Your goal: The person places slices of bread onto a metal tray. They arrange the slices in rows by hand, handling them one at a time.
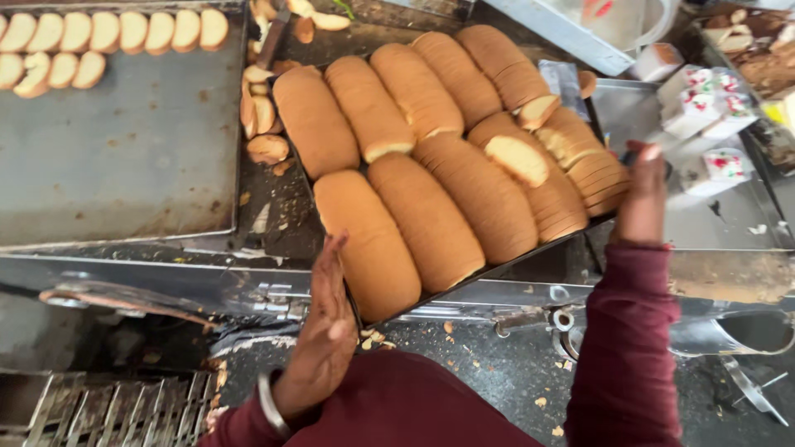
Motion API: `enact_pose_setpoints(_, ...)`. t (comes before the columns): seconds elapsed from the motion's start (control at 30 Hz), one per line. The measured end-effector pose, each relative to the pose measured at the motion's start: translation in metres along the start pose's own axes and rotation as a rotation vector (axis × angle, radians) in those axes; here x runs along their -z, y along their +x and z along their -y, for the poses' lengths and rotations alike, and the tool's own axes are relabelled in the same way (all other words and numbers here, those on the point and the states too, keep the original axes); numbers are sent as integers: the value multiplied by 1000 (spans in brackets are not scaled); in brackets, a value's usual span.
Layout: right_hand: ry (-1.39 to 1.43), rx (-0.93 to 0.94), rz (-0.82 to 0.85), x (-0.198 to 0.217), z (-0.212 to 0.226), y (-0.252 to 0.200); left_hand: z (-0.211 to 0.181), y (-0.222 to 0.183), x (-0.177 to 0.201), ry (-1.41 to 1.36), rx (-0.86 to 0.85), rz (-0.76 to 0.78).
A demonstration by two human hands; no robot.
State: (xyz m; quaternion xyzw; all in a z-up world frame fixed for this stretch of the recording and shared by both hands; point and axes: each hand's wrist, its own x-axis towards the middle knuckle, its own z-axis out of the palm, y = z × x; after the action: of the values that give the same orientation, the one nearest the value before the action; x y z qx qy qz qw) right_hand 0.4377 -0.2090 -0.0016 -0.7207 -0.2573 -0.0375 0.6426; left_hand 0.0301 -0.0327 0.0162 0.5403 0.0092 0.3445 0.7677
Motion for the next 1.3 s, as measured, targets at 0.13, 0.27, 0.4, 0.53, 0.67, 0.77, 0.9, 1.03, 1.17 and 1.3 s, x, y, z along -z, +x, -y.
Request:
enact_pose_setpoints(0.13,283,-68,27,-16,-39,-14,8,0,13,39,103,-54)
enact_pose_setpoints(0.27,269,108,-19,-17,-44,-33,-9,5,22,212,327,-74)
enact_pose_setpoints(0.4,108,135,-149,-25,-33,-56,-25,25,17,495,375,-161)
enact_pose_setpoints(0.53,99,155,-289,-53,-6,-117,-59,53,29,1032,378,-60)
enact_pose_setpoints(0.67,386,19,-228,-81,23,-173,-76,99,63,1302,307,-72)
enact_pose_setpoints(0.77,441,-18,-251,-99,34,-206,-67,168,115,1507,-108,88)
enact_pose_setpoints(0.9,515,-203,-143,-109,58,-229,-39,284,165,1521,-210,256)
enact_pose_setpoints(1.03,406,-517,6,-114,83,-241,-12,338,170,1674,182,319)
enact_pose_setpoints(1.17,535,-476,141,-115,83,-257,-6,355,154,1825,304,384)
enact_pose_setpoints(1.3,748,-561,54,-119,77,-268,-17,357,132,1786,421,369)
